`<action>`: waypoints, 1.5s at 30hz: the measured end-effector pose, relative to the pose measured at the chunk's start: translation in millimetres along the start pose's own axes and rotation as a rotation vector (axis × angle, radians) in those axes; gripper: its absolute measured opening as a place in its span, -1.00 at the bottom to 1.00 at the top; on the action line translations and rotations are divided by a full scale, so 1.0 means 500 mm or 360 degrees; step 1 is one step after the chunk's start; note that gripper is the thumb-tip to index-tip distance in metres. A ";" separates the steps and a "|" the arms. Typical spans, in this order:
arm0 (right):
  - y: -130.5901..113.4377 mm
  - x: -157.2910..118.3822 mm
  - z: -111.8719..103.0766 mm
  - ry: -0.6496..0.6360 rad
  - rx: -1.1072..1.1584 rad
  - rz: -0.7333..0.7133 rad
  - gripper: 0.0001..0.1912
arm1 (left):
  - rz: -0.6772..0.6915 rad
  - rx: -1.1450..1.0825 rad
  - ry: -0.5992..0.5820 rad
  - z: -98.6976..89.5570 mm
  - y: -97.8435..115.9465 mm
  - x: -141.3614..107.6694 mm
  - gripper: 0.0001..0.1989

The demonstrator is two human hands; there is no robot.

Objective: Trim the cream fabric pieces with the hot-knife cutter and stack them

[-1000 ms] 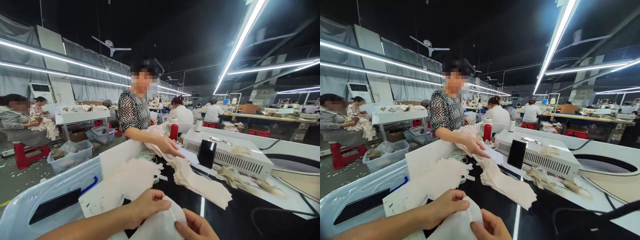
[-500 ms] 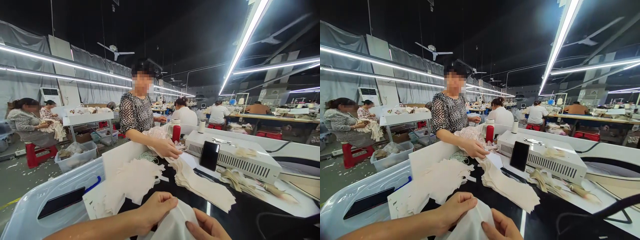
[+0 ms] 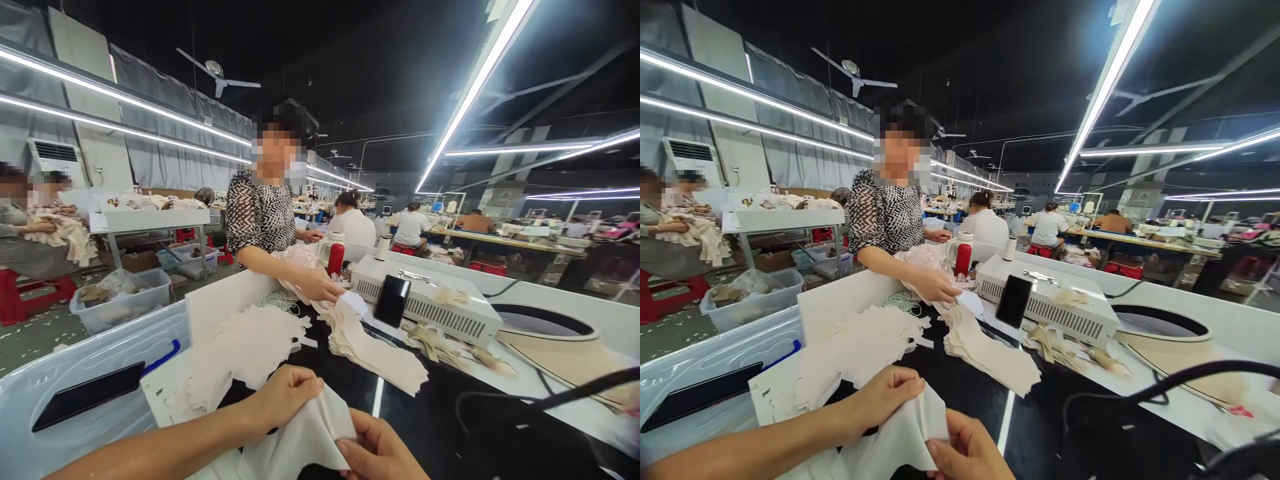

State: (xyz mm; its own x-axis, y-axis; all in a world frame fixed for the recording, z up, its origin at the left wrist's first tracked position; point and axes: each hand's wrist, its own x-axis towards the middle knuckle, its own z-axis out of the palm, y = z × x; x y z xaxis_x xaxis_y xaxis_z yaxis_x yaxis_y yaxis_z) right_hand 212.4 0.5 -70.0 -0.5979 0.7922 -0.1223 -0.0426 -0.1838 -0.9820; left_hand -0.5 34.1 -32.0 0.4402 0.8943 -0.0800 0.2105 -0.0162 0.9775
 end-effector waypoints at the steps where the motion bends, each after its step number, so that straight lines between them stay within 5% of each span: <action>1: -0.004 -0.002 0.004 -0.0013 -0.0010 -0.0005 -0.33 | 0.0009 0.0000 -0.0019 0.000 0.000 0.001 -0.30; 10: 0.013 0.002 0.009 0.0014 0.0002 0.0052 -0.35 | 0.0006 0.0011 -0.0103 0.000 0.003 -0.002 -0.28; 18: -0.017 -0.022 0.034 0.0311 0.0103 -0.0004 -0.45 | -0.0010 -0.0102 -0.0087 -0.020 0.017 -0.006 -0.28; 34: -0.027 -0.020 0.044 0.0312 0.0112 -0.0003 -0.44 | 0.0012 -0.0013 -0.0174 -0.039 0.021 -0.006 -0.39; 45: 0.026 0.014 0.012 0.0151 -0.0022 -0.0067 -0.36 | 0.0084 0.0276 -0.0114 -0.047 0.013 -0.003 -0.54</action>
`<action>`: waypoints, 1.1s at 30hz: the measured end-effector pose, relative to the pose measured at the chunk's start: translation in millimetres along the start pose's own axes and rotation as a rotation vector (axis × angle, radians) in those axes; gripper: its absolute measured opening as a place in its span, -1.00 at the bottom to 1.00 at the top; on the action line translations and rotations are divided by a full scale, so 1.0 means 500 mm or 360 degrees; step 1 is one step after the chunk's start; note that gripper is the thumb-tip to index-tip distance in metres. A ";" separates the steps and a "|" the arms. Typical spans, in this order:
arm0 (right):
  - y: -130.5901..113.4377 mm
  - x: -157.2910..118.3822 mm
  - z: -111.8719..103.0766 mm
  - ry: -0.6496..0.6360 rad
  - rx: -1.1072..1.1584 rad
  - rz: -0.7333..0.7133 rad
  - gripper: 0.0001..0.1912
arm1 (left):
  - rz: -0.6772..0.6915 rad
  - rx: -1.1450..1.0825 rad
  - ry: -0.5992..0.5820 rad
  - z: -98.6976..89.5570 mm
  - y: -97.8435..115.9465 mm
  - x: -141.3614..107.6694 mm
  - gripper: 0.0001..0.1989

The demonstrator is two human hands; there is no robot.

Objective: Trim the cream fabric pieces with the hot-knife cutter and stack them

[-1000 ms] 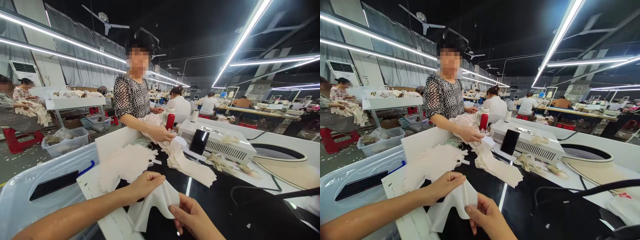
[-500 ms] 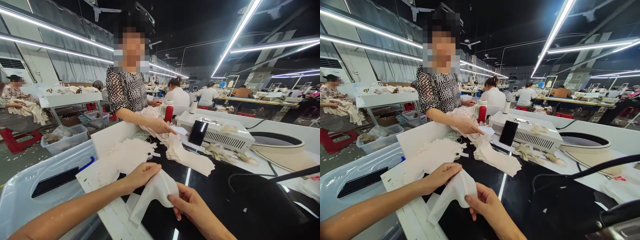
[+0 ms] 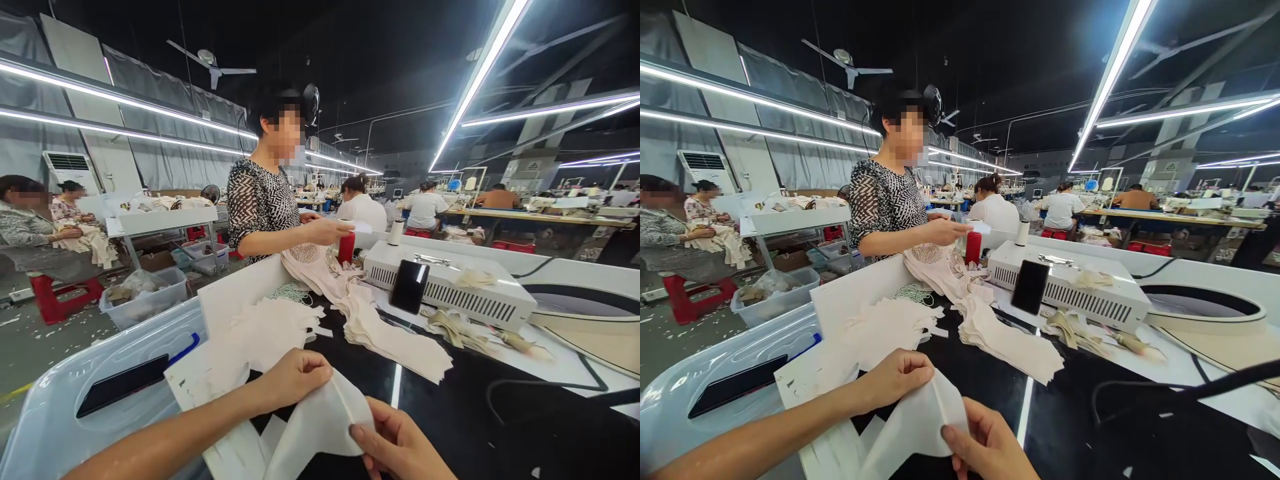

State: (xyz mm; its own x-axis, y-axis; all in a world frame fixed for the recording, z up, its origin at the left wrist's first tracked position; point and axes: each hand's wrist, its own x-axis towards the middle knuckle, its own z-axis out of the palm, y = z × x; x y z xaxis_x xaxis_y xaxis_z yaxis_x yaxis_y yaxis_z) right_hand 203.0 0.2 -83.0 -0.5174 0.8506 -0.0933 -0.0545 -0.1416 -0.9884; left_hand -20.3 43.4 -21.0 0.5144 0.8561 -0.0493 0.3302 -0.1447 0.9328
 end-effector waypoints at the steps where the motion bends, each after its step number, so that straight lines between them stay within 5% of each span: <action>1: -0.001 -0.001 0.000 0.0002 -0.0004 0.0006 -0.35 | 0.0011 0.0027 -0.0004 -0.002 -0.001 0.000 -0.56; 11: -0.051 -0.033 0.022 0.0127 0.0067 0.0068 -0.43 | 0.0034 0.0172 -0.0097 -0.023 -0.006 -0.005 -0.81; 24: -0.062 -0.042 0.030 0.0192 0.0128 0.0107 -0.47 | 0.0002 0.0084 -0.0142 -0.030 -0.003 -0.005 -0.62; 33: -0.065 -0.039 0.031 0.0198 0.0142 0.0089 -0.49 | -0.0001 0.0040 -0.0165 -0.032 0.000 -0.008 -0.67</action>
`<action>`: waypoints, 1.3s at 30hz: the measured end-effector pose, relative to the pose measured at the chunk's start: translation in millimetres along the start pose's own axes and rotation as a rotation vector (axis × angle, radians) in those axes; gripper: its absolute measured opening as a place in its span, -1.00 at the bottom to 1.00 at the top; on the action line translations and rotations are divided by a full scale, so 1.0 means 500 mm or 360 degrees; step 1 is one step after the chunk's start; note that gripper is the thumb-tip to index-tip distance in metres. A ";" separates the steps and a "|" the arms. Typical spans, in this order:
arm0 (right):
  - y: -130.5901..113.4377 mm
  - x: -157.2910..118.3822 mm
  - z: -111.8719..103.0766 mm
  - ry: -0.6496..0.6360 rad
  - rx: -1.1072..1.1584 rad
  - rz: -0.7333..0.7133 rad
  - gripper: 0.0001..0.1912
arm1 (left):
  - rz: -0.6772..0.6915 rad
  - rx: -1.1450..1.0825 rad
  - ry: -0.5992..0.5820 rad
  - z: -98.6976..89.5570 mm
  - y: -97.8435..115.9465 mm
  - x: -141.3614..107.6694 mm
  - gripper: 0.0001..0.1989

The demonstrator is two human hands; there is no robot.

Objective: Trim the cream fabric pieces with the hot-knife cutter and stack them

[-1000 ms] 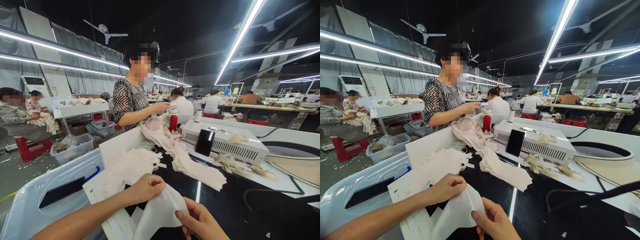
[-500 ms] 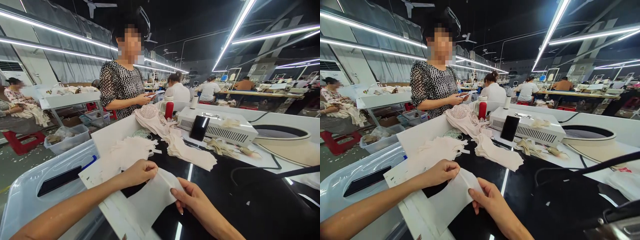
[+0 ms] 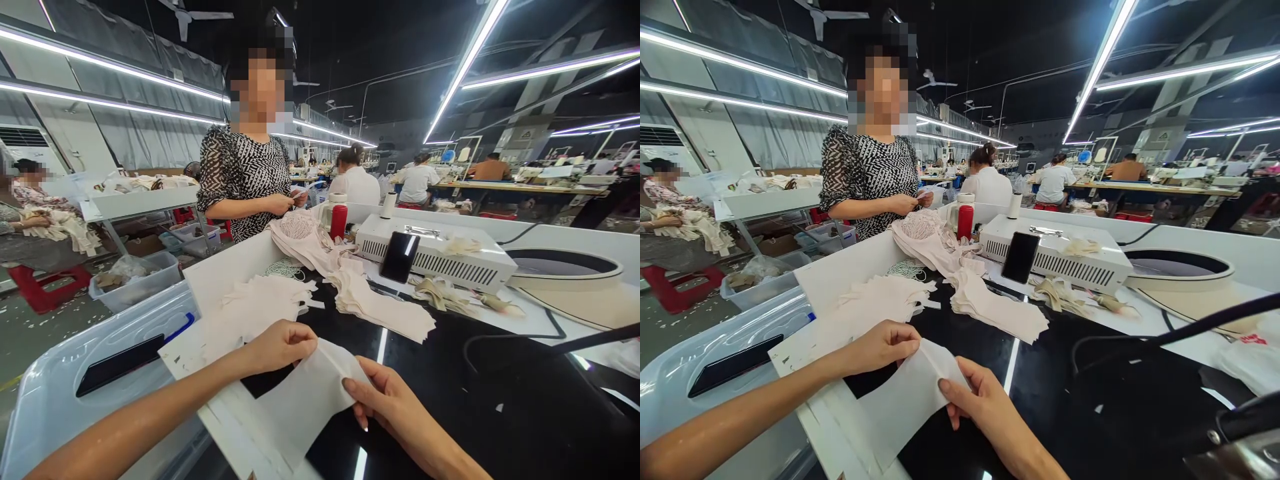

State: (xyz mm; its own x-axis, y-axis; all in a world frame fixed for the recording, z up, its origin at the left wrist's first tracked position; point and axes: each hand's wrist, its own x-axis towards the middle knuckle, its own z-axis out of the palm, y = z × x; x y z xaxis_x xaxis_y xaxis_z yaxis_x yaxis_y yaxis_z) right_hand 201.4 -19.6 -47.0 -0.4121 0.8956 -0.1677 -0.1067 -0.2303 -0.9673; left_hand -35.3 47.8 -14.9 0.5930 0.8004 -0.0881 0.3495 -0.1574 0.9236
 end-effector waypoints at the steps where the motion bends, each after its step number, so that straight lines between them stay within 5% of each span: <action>1: 0.000 0.000 0.000 -0.0004 -0.0006 -0.0001 -0.49 | -0.0005 -0.0004 -0.0002 0.000 0.000 0.000 -0.68; 13: 0.000 -0.001 0.000 -0.0020 -0.0012 0.0008 -0.49 | -0.0022 0.0044 0.0103 0.002 -0.002 0.002 -0.81; 31: -0.006 0.000 0.004 -0.0010 0.0021 0.0009 -0.49 | 0.0001 0.0024 0.0011 -0.008 0.001 -0.001 -0.71; 39: 0.037 0.021 -0.016 -0.0029 -0.0044 -0.0060 -0.47 | -0.0011 0.0074 0.0065 0.002 -0.017 0.007 -0.71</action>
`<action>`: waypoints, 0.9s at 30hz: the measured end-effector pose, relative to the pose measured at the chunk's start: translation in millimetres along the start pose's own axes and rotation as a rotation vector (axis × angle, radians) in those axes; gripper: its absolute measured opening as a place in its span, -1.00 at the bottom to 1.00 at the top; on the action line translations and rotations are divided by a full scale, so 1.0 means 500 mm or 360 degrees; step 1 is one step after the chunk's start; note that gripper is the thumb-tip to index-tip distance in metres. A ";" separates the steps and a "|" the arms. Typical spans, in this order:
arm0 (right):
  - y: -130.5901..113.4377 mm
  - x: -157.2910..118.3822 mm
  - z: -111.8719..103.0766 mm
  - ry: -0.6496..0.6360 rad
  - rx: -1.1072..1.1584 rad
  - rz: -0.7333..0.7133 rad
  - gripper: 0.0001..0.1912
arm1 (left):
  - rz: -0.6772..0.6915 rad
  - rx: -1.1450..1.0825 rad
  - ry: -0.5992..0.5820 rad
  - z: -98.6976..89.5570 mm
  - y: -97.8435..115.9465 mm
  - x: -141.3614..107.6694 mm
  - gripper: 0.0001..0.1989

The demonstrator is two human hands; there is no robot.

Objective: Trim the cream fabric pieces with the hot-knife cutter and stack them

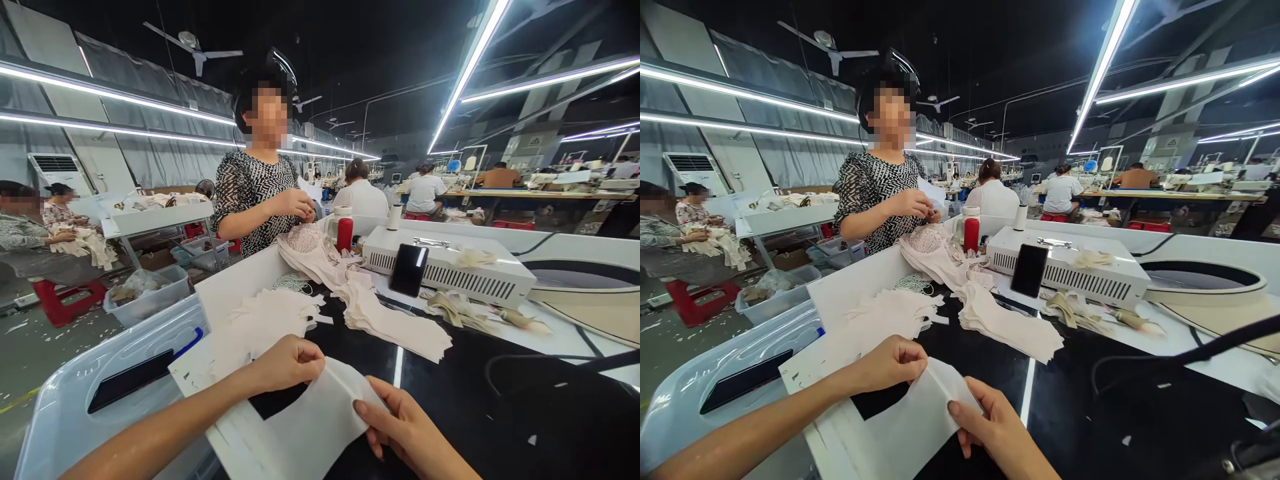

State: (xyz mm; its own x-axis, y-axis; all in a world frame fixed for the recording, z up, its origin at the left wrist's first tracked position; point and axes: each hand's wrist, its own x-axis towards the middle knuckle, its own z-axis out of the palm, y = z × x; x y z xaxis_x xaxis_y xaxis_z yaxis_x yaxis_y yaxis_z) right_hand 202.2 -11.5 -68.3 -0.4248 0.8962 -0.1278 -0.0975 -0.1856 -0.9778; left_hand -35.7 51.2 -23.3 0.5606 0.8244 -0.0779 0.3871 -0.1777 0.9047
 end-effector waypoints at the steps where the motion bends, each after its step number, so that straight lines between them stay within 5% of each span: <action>1: 0.005 0.003 -0.002 -0.0021 -0.0009 -0.0015 -0.46 | 0.0006 0.0019 0.0021 0.001 -0.003 0.001 -0.74; 15: 0.003 0.009 -0.004 -0.0149 -0.0030 -0.0041 -0.45 | 0.0070 0.0103 0.0107 0.009 -0.005 0.006 -0.88; 27: -0.003 0.004 0.000 -0.0069 -0.0024 0.0003 -0.43 | 0.0027 -0.0008 -0.0023 0.005 -0.003 -0.002 -0.65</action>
State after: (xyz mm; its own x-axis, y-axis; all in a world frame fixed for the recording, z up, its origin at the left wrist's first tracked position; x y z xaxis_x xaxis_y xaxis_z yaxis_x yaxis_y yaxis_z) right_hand 201.3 -9.3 -67.2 -0.4634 0.8776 -0.1227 -0.0830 -0.1809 -0.9800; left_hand -34.9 49.3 -25.5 0.5775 0.8135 -0.0688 0.3739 -0.1886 0.9081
